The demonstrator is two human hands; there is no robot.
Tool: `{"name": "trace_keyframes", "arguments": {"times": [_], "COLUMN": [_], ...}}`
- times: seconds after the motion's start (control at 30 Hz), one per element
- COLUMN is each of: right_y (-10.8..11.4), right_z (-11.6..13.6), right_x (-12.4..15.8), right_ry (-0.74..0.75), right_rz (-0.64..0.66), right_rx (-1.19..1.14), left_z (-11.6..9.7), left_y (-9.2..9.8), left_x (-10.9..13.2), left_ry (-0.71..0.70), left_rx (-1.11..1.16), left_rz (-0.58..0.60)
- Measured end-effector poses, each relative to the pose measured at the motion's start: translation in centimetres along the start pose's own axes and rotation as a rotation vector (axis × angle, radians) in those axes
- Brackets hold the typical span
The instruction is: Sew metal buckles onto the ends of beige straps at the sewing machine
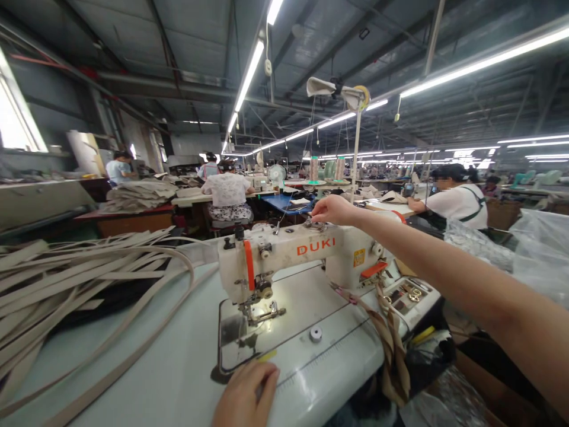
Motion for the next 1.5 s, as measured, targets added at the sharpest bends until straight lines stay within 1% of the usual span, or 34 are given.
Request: {"name": "trace_keyframes", "arguments": {"times": [0.1, 0.3, 0.6, 0.7, 0.77, 0.8, 0.9, 0.93, 0.97, 1.0, 1.07, 1.13, 1.17, 1.23, 1.3, 1.43, 1.5], "right_y": [-0.2, -0.1, -0.4, -0.5, -0.3, -0.1, 1.0, 1.3, 1.4, 1.3, 0.4, -0.8, -1.5, -3.0, -4.7, -8.0, -9.0], "right_z": [0.6, 2.1, 1.2, 1.3, 1.3, 1.2, 0.7, 0.2, -0.5, -1.4, -3.9, -6.0, -6.7, -7.1, -6.9, -5.0, -4.1], "right_x": [0.8, 2.0, 1.5, 2.4, 4.1, 5.4, 10.8, 12.8, 14.8, 16.6, 19.5, 21.4, 21.9, 21.8, 21.0, 19.0, 18.5], "right_ry": [0.009, 0.090, 0.123, 0.138, 0.152, 0.169, 0.244, 0.253, 0.225, 0.163, -0.044, -0.199, -0.235, -0.239, -0.229, -0.234, -0.242], "right_rz": [-0.015, -0.038, -0.028, -0.029, -0.039, -0.061, -0.188, -0.221, -0.225, -0.187, -0.053, 0.082, 0.130, 0.188, 0.232, 0.313, 0.331], "right_rx": [0.051, 0.152, 0.237, 0.254, 0.246, 0.225, 0.083, 0.025, -0.015, -0.021, 0.057, 0.138, 0.159, 0.165, 0.166, 0.152, 0.139], "left_z": [-0.5, -1.5, -2.0, -1.9, -1.8, -1.7, -1.7, -1.7, -1.8, -1.8, -1.9, -1.9, -1.9, -1.9, -1.8, -2.0, -2.1], "left_y": [0.1, 0.7, 1.0, 1.0, 1.0, 1.0, 1.1, 1.1, 1.2, 1.2, 1.3, 1.3, 1.3, 1.3, 1.3, 1.2, 1.2], "left_x": [0.1, 0.1, -0.5, -0.7, -0.9, -0.9, -1.2, -1.2, -1.3, -1.3, -1.4, -1.3, -1.3, -1.3, -1.3, -1.2, -1.1], "left_ry": [0.025, 0.053, 0.061, 0.050, 0.047, 0.049, 0.070, 0.078, 0.088, 0.098, 0.119, 0.138, 0.144, 0.157, 0.161, 0.151, 0.141], "left_rx": [-0.001, 0.006, 0.003, -0.020, -0.042, -0.051, -0.067, -0.066, -0.066, -0.064, -0.065, -0.067, -0.067, -0.072, -0.082, -0.098, -0.097], "left_rz": [0.000, -0.007, -0.036, -0.043, -0.042, -0.038, -0.020, -0.017, -0.019, -0.020, -0.021, -0.017, -0.014, -0.010, -0.003, 0.014, 0.012]}}
Point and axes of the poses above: each hand's wrist, its own x-axis away from the middle knuckle, its own y-axis out of the back of the hand, z = x × y, the point moved 5 cm from there along -x, towards the middle knuckle, and after that the axes turned 10 degrees about -z, right-handed, at the moved point
